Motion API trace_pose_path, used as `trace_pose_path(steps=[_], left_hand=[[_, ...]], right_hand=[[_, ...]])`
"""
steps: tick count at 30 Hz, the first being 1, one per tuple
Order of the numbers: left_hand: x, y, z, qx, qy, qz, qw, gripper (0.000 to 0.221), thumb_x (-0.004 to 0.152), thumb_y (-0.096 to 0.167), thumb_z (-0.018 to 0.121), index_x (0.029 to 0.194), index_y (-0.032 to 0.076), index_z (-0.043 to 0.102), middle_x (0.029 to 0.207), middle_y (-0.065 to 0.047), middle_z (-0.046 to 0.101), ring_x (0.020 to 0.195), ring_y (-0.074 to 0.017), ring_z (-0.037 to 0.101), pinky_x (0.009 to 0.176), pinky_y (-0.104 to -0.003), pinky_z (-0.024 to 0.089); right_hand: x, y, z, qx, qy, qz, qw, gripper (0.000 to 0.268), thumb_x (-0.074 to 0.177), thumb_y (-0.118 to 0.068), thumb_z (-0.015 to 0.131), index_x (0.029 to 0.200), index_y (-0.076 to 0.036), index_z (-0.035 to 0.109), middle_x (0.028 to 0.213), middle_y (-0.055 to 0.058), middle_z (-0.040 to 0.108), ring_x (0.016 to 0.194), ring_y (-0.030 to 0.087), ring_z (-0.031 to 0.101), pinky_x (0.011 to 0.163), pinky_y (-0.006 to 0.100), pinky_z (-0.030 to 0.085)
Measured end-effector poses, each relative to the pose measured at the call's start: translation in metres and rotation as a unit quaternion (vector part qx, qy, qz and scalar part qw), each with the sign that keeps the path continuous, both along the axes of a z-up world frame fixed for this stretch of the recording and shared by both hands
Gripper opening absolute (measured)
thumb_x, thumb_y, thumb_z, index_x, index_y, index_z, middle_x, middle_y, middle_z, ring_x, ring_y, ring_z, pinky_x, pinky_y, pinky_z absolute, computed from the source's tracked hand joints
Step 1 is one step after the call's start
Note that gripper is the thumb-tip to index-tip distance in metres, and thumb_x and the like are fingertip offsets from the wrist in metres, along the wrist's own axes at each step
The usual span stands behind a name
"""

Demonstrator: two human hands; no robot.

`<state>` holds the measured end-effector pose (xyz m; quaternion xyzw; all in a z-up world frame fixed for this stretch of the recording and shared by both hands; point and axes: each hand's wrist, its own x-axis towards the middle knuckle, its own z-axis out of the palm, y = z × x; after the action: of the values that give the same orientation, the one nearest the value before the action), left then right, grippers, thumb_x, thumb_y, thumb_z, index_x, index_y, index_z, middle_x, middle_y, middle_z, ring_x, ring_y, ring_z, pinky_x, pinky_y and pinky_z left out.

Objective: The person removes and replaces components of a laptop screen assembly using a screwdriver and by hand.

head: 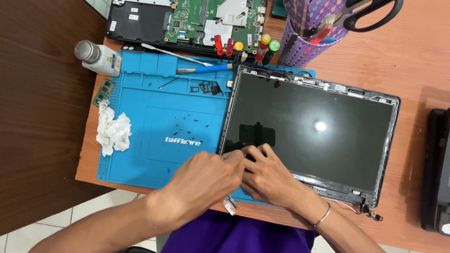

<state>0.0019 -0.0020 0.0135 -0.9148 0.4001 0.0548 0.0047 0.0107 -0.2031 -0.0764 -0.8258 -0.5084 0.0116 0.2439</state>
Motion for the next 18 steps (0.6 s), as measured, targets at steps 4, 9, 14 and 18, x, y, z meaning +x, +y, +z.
trace_pose_path(steps=[4, 9, 14, 18], left_hand=[[0.004, 0.003, 0.000, 0.071, 0.068, 0.017, 0.995, 0.007, 0.078, 0.007, 0.070, 0.075, 0.001, 0.066, 0.076, -0.012, 0.065, 0.065, -0.0209, 0.072, 0.052, -0.032, 0.056], [-0.002, 0.006, 0.005, 0.095, 0.095, 0.003, 0.991, 0.016, 0.078, 0.003, 0.069, 0.092, -0.003, 0.065, 0.090, -0.013, 0.062, 0.062, -0.0193, 0.072, 0.050, -0.031, 0.056], [0.001, 0.007, 0.002, 0.100, 0.106, 0.031, 0.989, 0.005, 0.084, 0.002, 0.068, 0.087, -0.003, 0.066, 0.079, -0.012, 0.065, 0.067, -0.0208, 0.073, 0.051, -0.031, 0.058], [-0.006, 0.009, 0.005, 0.071, 0.090, 0.035, 0.993, 0.024, 0.072, 0.002, 0.070, 0.096, -0.004, 0.065, 0.087, -0.013, 0.065, 0.063, -0.0229, 0.074, 0.047, -0.031, 0.058]], right_hand=[[-0.002, 0.002, 0.004, 0.004, -0.025, -0.007, 1.000, 0.015, 0.076, -0.019, 0.075, 0.084, -0.007, 0.072, 0.113, 0.006, 0.063, 0.105, 0.027, 0.053, 0.079, 0.041, 0.039], [-0.004, 0.003, 0.005, -0.026, -0.012, -0.015, 0.999, 0.015, 0.079, -0.021, 0.076, 0.085, -0.008, 0.072, 0.106, 0.005, 0.061, 0.106, 0.029, 0.052, 0.079, 0.043, 0.038], [-0.003, 0.003, 0.008, -0.001, -0.023, -0.021, 1.000, 0.022, 0.076, -0.020, 0.076, 0.092, -0.005, 0.073, 0.124, 0.006, 0.064, 0.104, 0.027, 0.052, 0.079, 0.041, 0.038], [0.000, 0.002, 0.011, -0.007, 0.001, -0.010, 1.000, 0.022, 0.076, -0.018, 0.076, 0.095, -0.006, 0.074, 0.124, 0.006, 0.064, 0.104, 0.027, 0.052, 0.077, 0.041, 0.038]])
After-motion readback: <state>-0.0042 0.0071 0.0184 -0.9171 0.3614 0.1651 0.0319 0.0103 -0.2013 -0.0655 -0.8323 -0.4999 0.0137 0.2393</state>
